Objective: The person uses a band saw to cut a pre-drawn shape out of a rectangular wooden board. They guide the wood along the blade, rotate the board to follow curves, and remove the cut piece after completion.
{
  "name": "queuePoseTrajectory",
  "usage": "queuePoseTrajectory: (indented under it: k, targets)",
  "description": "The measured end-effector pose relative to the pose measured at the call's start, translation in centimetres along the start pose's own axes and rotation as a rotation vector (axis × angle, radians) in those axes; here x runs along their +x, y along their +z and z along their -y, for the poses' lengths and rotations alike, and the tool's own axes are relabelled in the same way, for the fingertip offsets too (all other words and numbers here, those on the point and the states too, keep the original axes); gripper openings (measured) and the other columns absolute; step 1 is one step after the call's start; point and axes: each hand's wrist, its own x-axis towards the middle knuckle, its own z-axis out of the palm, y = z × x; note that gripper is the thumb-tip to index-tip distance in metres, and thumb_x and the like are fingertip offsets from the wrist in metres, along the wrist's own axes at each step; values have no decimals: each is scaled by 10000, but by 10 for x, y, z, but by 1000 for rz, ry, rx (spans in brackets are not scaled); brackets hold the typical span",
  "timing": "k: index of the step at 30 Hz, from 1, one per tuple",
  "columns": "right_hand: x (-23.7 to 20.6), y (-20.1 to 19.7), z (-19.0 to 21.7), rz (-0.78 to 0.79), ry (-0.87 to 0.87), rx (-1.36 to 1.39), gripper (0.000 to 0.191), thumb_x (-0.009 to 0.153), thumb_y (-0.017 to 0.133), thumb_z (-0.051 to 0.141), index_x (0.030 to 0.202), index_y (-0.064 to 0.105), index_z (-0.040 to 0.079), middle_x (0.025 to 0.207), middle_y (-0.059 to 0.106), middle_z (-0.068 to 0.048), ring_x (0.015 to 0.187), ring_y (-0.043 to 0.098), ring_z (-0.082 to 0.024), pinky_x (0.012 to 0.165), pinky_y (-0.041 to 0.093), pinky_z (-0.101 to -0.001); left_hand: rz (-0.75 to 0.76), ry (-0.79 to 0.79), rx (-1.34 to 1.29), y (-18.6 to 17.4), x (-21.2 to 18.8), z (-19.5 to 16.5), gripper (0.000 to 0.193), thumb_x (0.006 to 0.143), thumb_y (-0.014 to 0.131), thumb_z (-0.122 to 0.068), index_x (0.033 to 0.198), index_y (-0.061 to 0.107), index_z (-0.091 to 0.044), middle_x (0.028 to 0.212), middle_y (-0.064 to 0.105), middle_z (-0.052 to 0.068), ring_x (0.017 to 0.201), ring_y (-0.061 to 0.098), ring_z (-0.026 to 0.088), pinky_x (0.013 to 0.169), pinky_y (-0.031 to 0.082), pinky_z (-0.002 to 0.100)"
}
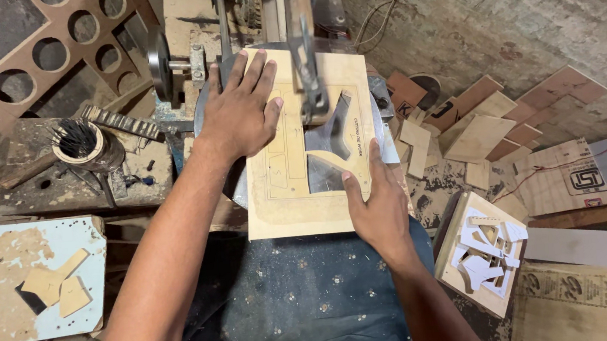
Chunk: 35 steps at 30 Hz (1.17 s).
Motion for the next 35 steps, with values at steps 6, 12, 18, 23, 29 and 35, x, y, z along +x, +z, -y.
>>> queuePoseTrajectory:
  k: [6,12,18,23,29,35]
  targets:
    - [4,0,2,21,50,31,712,955,638,264,1526,396,-87,1347,589,-379,1224,621,-496,1024,497,-478,20,-26,19,-6,-1,-2,661,1014,350,-403,1596,306,-94,1696,213,108,1562,144,348,1228,44,637]
    - [8,0,1,18,18,42,705,964,628,248,1522,386,-108,1377,549,-416,1245,610,-506,1030,508,-485,16,-22,2,-10,1,-1,660,1019,362,-403,1597,331,-84,1692,240,122,1566,151,357,1229,60,643]
    - [10,3,-2,-2,0,13,702,977,630,264,1522,392,-108,1397,501,-455,1267,563,-562,1042,493,-512,-4,-19,-11,-6,6,1,646,1011,368,-386,1586,337,-94,1688,238,111,1558,155,347,1220,76,649]
    - [11,5,-3,11,42,0,715,969,630,288,1540,392,-69,1393,467,-486,1275,523,-598,1040,482,-529,-33,2,-18,-4,7,4,649,1014,369,-386,1585,342,-78,1692,244,125,1557,173,356,1212,88,665]
    - [14,8,-5,4,40,-49,719,970,636,317,1551,402,-36,1371,483,-491,1279,504,-628,1045,467,-565,-41,-8,-24,-3,10,5,647,1013,384,-384,1580,358,-73,1682,265,133,1554,192,361,1207,98,673]
    - [17,11,-4,3,71,-45,728,969,644,333,1557,403,-21,1381,476,-489,1287,492,-626,1040,462,-575,-45,3,-24,-5,11,7,649,1018,386,-390,1588,359,-81,1686,271,128,1563,185,363,1215,101,669]
